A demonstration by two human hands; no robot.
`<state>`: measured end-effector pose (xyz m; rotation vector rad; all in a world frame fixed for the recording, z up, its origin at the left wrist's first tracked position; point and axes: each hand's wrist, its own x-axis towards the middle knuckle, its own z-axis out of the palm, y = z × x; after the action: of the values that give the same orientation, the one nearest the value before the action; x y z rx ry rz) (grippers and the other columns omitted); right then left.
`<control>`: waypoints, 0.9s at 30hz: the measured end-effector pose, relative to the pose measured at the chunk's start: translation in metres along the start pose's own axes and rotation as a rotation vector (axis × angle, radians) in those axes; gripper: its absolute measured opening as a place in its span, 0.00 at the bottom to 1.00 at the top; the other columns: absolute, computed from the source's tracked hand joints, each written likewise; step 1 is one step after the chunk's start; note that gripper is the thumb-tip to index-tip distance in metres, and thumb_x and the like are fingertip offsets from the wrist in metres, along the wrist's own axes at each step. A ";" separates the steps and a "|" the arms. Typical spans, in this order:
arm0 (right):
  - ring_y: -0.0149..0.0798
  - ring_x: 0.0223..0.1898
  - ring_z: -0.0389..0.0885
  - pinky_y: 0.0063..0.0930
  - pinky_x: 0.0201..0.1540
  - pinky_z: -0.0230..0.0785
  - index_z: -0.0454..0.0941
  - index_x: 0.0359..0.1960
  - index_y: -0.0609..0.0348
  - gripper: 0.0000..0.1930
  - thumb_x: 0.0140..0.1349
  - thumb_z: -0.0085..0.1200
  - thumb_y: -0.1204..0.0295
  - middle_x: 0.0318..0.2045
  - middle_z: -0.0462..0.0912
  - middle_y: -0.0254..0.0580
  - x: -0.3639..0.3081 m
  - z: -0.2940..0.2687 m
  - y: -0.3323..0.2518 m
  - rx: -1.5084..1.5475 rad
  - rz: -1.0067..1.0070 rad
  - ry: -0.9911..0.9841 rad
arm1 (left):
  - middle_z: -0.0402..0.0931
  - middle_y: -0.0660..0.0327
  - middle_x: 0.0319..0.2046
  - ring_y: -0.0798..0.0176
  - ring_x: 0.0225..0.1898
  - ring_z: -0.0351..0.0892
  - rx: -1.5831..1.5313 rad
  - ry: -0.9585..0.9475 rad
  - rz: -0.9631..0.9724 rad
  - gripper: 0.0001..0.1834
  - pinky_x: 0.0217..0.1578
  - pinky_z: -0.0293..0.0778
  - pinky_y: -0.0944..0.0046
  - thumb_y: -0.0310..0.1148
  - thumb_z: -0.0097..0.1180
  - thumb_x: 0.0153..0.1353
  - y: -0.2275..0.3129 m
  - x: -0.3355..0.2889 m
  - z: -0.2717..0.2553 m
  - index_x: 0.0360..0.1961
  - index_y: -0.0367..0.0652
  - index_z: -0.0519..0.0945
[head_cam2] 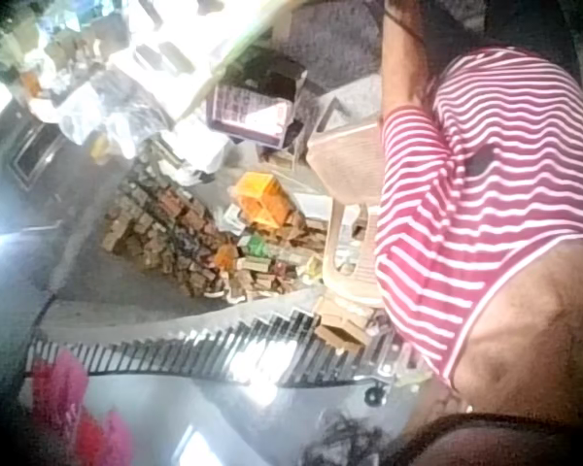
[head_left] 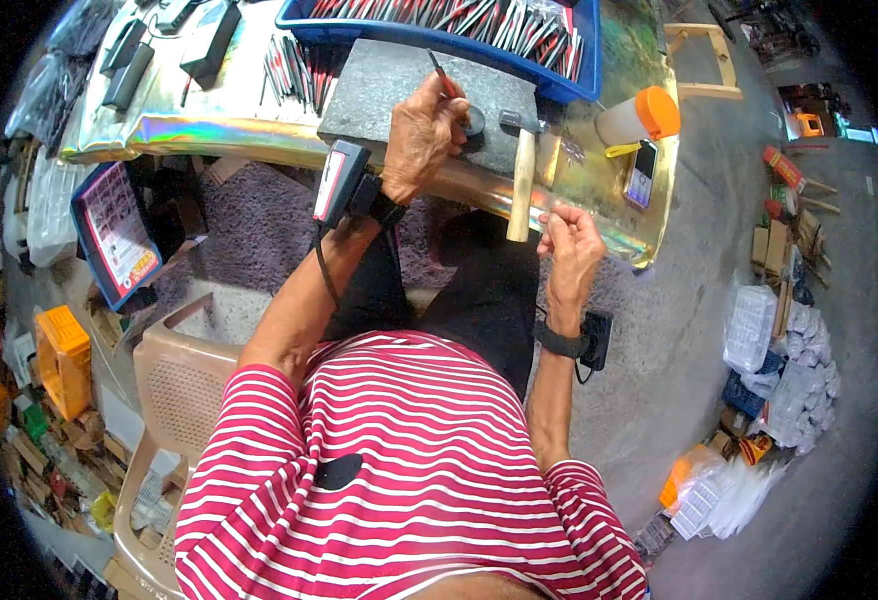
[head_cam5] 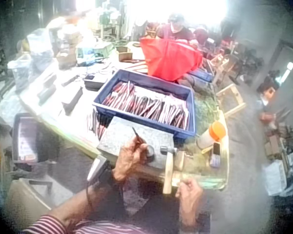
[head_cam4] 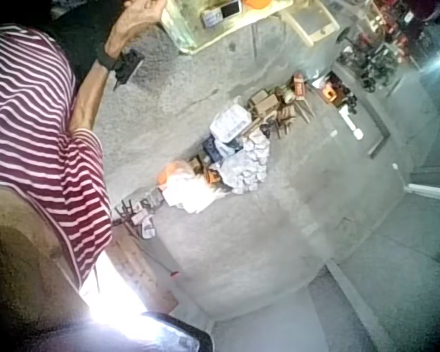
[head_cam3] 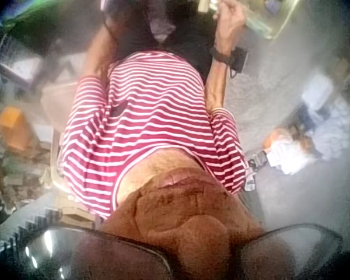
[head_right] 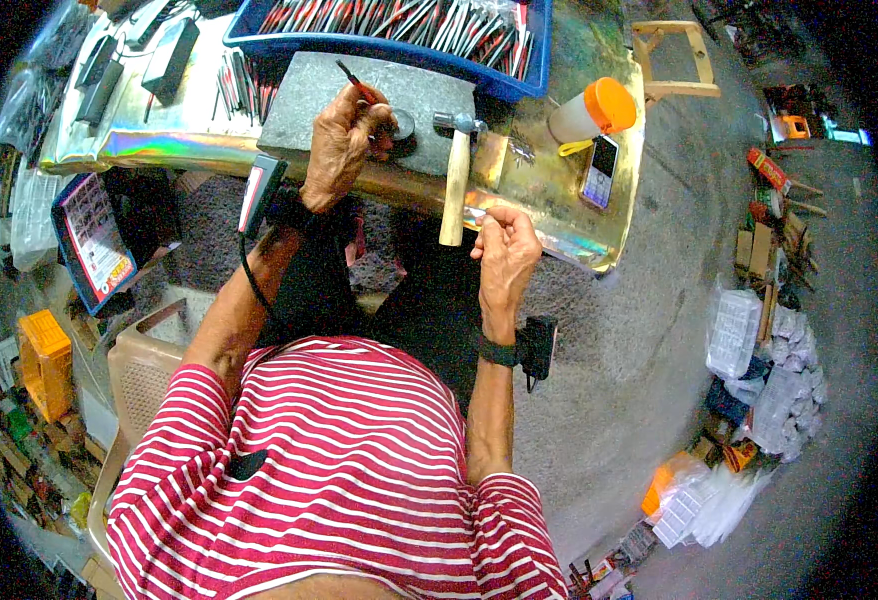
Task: The person holds a small metal rod against a block and strikes the end of it with a hammer, repeating this process for multiple rods taken from a blue bin.
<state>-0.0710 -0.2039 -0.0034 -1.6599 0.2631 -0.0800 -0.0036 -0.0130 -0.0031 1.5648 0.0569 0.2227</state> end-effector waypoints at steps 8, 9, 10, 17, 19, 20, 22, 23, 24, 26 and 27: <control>0.22 0.19 0.68 0.15 0.21 0.63 0.70 0.29 0.64 0.07 0.55 0.45 0.73 0.21 0.72 0.33 0.002 0.009 0.002 -0.070 -0.017 -0.011 | 0.71 0.64 0.18 0.74 0.16 0.71 -0.052 0.009 -0.006 0.02 0.13 0.70 0.76 0.26 0.46 0.54 -0.002 0.000 0.000 0.29 0.41 0.68; 0.22 0.20 0.68 0.15 0.22 0.63 0.71 0.29 0.64 0.07 0.55 0.45 0.72 0.21 0.71 0.32 0.002 0.009 0.002 -0.098 -0.013 -0.014 | 0.71 0.64 0.18 0.74 0.16 0.71 -0.068 0.013 -0.012 0.02 0.13 0.70 0.76 0.26 0.46 0.54 -0.003 0.000 0.000 0.29 0.41 0.68; 0.22 0.20 0.68 0.15 0.22 0.63 0.71 0.29 0.64 0.07 0.55 0.45 0.72 0.21 0.71 0.32 0.002 0.009 0.002 -0.099 -0.014 -0.014 | 0.71 0.64 0.18 0.74 0.16 0.71 -0.069 0.013 -0.012 0.02 0.13 0.70 0.76 0.26 0.46 0.54 -0.002 0.000 0.001 0.29 0.41 0.68; 0.23 0.18 0.62 0.17 0.21 0.56 0.69 0.25 0.64 0.11 0.57 0.45 0.68 0.18 0.67 0.29 0.004 0.012 0.011 -0.217 -0.078 -0.130 | 0.71 0.64 0.18 0.74 0.16 0.71 -0.123 0.031 -0.028 0.02 0.13 0.69 0.75 0.25 0.47 0.54 -0.002 -0.001 0.002 0.29 0.40 0.67; 0.23 0.18 0.61 0.18 0.21 0.55 0.69 0.24 0.64 0.12 0.57 0.46 0.67 0.17 0.66 0.29 0.004 0.014 0.013 -0.264 -0.097 -0.144 | 0.71 0.64 0.18 0.75 0.16 0.70 -0.115 0.031 -0.027 0.02 0.13 0.69 0.75 0.25 0.47 0.54 -0.003 -0.001 0.001 0.28 0.40 0.68; 0.23 0.18 0.61 0.18 0.21 0.55 0.69 0.24 0.65 0.13 0.57 0.45 0.66 0.17 0.66 0.29 0.006 0.015 0.014 -0.341 -0.232 -0.146 | 0.70 0.65 0.18 0.75 0.16 0.70 -0.079 0.024 0.004 0.02 0.13 0.69 0.75 0.24 0.47 0.53 -0.003 -0.001 0.001 0.28 0.40 0.68; 0.23 0.18 0.61 0.18 0.21 0.55 0.68 0.24 0.65 0.13 0.57 0.45 0.65 0.17 0.66 0.30 0.007 0.017 0.014 -0.417 -0.368 -0.148 | 0.70 0.65 0.18 0.75 0.16 0.70 -0.042 0.019 0.035 0.02 0.13 0.69 0.75 0.24 0.47 0.53 -0.002 -0.001 0.001 0.28 0.40 0.68; 0.23 0.18 0.61 0.18 0.20 0.55 0.68 0.24 0.65 0.13 0.57 0.45 0.65 0.17 0.66 0.30 0.005 0.019 0.010 -0.380 -0.255 -0.175 | 0.70 0.65 0.17 0.75 0.16 0.70 -0.043 0.021 0.042 0.02 0.12 0.68 0.75 0.24 0.48 0.53 -0.001 -0.002 0.001 0.28 0.40 0.68; 0.23 0.18 0.62 0.18 0.19 0.54 0.68 0.24 0.64 0.13 0.57 0.45 0.66 0.18 0.67 0.31 0.004 0.020 0.008 -0.343 -0.141 -0.200 | 0.70 0.65 0.17 0.75 0.16 0.70 -0.045 0.023 0.049 0.02 0.12 0.68 0.75 0.24 0.48 0.53 -0.001 -0.003 0.001 0.27 0.39 0.68; 0.23 0.18 0.63 0.18 0.19 0.56 0.68 0.25 0.64 0.12 0.57 0.45 0.66 0.18 0.68 0.32 0.007 0.020 0.012 -0.228 -0.078 -0.246 | 0.69 0.65 0.17 0.75 0.15 0.70 -0.023 -0.003 0.085 0.03 0.12 0.67 0.75 0.23 0.48 0.53 -0.005 -0.001 0.000 0.27 0.39 0.68; 0.24 0.18 0.65 0.17 0.19 0.58 0.69 0.26 0.64 0.12 0.57 0.45 0.66 0.19 0.69 0.33 0.007 0.021 0.013 -0.113 -0.015 -0.289 | 0.69 0.64 0.16 0.75 0.15 0.69 -0.001 -0.030 0.122 0.03 0.12 0.66 0.74 0.23 0.48 0.52 -0.006 0.000 -0.001 0.27 0.39 0.68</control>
<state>-0.0610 -0.1864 -0.0189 -1.7611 0.0361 0.1662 -0.0032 -0.0115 -0.0087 1.5716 -0.0620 0.2953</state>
